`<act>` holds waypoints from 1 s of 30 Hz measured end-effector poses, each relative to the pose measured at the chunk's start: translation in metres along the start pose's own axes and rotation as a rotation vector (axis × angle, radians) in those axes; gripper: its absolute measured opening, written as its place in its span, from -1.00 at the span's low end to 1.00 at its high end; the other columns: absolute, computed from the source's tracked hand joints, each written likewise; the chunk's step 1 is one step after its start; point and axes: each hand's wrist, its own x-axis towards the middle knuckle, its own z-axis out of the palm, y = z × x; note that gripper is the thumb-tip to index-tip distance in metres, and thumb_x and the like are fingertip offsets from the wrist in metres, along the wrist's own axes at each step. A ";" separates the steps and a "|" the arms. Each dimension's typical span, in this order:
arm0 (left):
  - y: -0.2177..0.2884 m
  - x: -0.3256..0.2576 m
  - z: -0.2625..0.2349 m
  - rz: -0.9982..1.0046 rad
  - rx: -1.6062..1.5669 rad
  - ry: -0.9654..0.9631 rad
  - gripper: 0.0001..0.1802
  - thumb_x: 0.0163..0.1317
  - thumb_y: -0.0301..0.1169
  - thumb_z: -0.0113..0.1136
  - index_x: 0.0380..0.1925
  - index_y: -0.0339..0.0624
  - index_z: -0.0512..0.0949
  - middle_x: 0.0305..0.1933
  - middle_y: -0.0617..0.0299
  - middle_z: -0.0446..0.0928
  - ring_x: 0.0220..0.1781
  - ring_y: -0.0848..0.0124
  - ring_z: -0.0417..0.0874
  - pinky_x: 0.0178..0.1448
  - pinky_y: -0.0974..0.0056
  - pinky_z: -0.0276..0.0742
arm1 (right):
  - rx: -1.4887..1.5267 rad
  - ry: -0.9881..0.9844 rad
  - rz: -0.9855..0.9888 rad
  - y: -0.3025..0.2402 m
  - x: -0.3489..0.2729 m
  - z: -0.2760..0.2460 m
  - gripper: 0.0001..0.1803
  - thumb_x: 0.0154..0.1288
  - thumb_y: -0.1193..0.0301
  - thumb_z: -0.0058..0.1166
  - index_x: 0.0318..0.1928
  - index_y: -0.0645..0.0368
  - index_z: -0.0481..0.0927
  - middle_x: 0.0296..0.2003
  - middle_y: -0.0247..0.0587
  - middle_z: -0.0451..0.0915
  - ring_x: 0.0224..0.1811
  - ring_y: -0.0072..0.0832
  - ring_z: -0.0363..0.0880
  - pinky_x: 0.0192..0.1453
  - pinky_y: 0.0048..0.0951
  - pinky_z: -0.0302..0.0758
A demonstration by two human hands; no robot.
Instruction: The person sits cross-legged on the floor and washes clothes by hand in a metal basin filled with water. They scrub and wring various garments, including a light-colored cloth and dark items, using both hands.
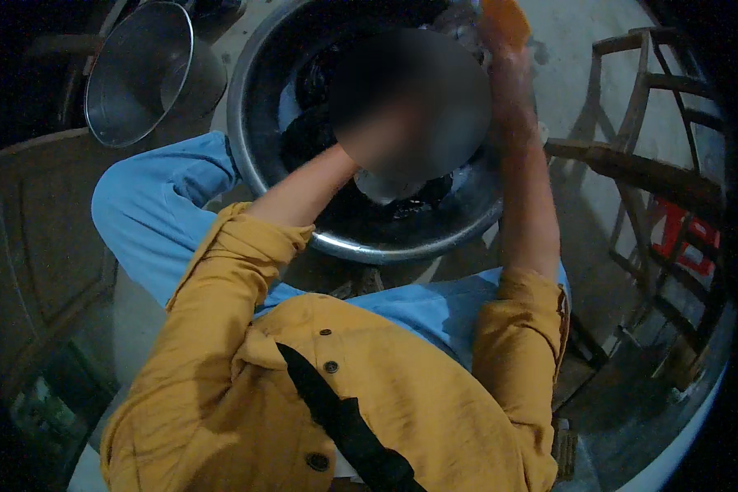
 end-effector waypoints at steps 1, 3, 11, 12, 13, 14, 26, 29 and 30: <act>0.063 0.013 -0.019 -0.001 -0.144 0.087 -0.55 0.07 -0.16 0.08 -0.13 -0.26 0.41 -0.05 0.04 0.44 -0.07 0.17 0.48 -0.01 0.17 0.41 | -0.126 0.026 -0.007 -0.003 0.004 -0.006 -0.56 0.09 0.17 0.08 -0.11 0.22 0.44 -0.32 -0.10 0.54 -0.25 -0.30 0.51 -0.17 -0.36 0.43; 0.088 0.027 -0.043 -0.214 -0.898 0.395 -0.61 0.10 -0.14 0.07 -0.20 -0.21 0.43 -0.15 0.09 0.50 -0.18 0.21 0.53 -0.12 0.20 0.45 | -0.256 0.054 0.132 -0.001 0.024 0.008 -0.55 0.07 0.11 0.10 -0.16 0.19 0.45 -0.37 -0.10 0.55 -0.33 -0.26 0.53 -0.24 -0.34 0.45; 0.024 0.014 -0.101 -0.498 1.098 0.210 0.18 -0.39 0.28 0.28 0.24 0.03 0.00 0.20 -0.01 0.17 0.16 -0.01 0.25 0.17 -0.03 0.20 | -0.522 -0.062 0.192 0.131 -0.062 0.057 -0.48 -0.07 0.07 0.21 -0.27 0.21 0.39 -0.35 0.08 0.51 -0.24 -0.02 0.49 -0.24 -0.09 0.40; 0.007 0.007 -0.107 -0.633 1.085 -0.049 0.36 -0.49 0.33 0.28 0.28 0.18 -0.29 0.33 0.02 -0.09 0.26 -0.14 0.06 0.20 -0.06 0.11 | -0.555 -0.205 0.310 0.121 -0.072 0.069 -0.44 -0.09 0.10 0.23 -0.17 0.21 0.39 -0.24 0.09 0.49 -0.13 -0.08 0.45 -0.12 -0.16 0.38; -0.007 -0.002 -0.111 -0.651 1.010 -0.166 0.36 -0.48 0.34 0.26 0.29 0.13 -0.28 0.30 0.00 0.02 0.23 -0.06 0.17 0.14 -0.06 0.19 | -0.584 -0.349 0.425 0.115 -0.078 0.077 -0.38 -0.11 0.13 0.25 -0.08 0.21 0.40 -0.14 0.10 0.47 -0.03 -0.13 0.42 -0.01 -0.23 0.36; -0.008 -0.002 -0.110 -0.723 0.992 -0.230 0.34 -0.45 0.33 0.25 0.29 0.08 -0.26 0.23 0.00 0.14 0.18 0.00 0.26 0.11 -0.04 0.23 | -0.589 -0.414 0.479 0.125 -0.085 0.083 -0.37 -0.13 0.14 0.26 -0.06 0.23 0.39 -0.12 0.10 0.46 -0.02 -0.11 0.41 0.00 -0.22 0.36; 0.073 -0.075 -0.052 -0.724 0.921 -0.705 -0.14 -0.18 0.15 0.15 0.06 -0.21 0.29 0.02 -0.05 0.40 0.06 0.14 0.43 0.11 0.16 0.34 | 0.227 -0.312 0.255 0.058 -0.008 0.045 -0.68 -0.09 0.47 0.05 -0.20 0.16 0.51 -0.31 -0.34 0.50 -0.27 -0.50 0.45 -0.11 -0.48 0.36; 0.080 -0.084 -0.061 -0.601 0.653 -0.660 -0.18 -0.12 0.17 0.12 0.07 -0.16 0.32 0.11 -0.03 0.33 0.13 0.12 0.34 0.21 0.19 0.22 | 0.395 -0.408 0.159 -0.017 0.014 0.057 -0.72 -0.08 0.51 0.04 -0.24 0.16 0.50 -0.34 -0.38 0.50 -0.31 -0.54 0.44 -0.13 -0.49 0.36; 0.083 -0.085 -0.063 -0.570 0.521 -0.599 -0.20 -0.09 0.17 0.11 0.07 -0.14 0.33 0.14 -0.02 0.31 0.16 0.12 0.31 0.24 0.20 0.17 | 0.434 -0.475 0.128 -0.028 0.015 0.057 -0.73 -0.08 0.52 0.04 -0.25 0.16 0.50 -0.34 -0.39 0.50 -0.32 -0.55 0.44 -0.14 -0.50 0.36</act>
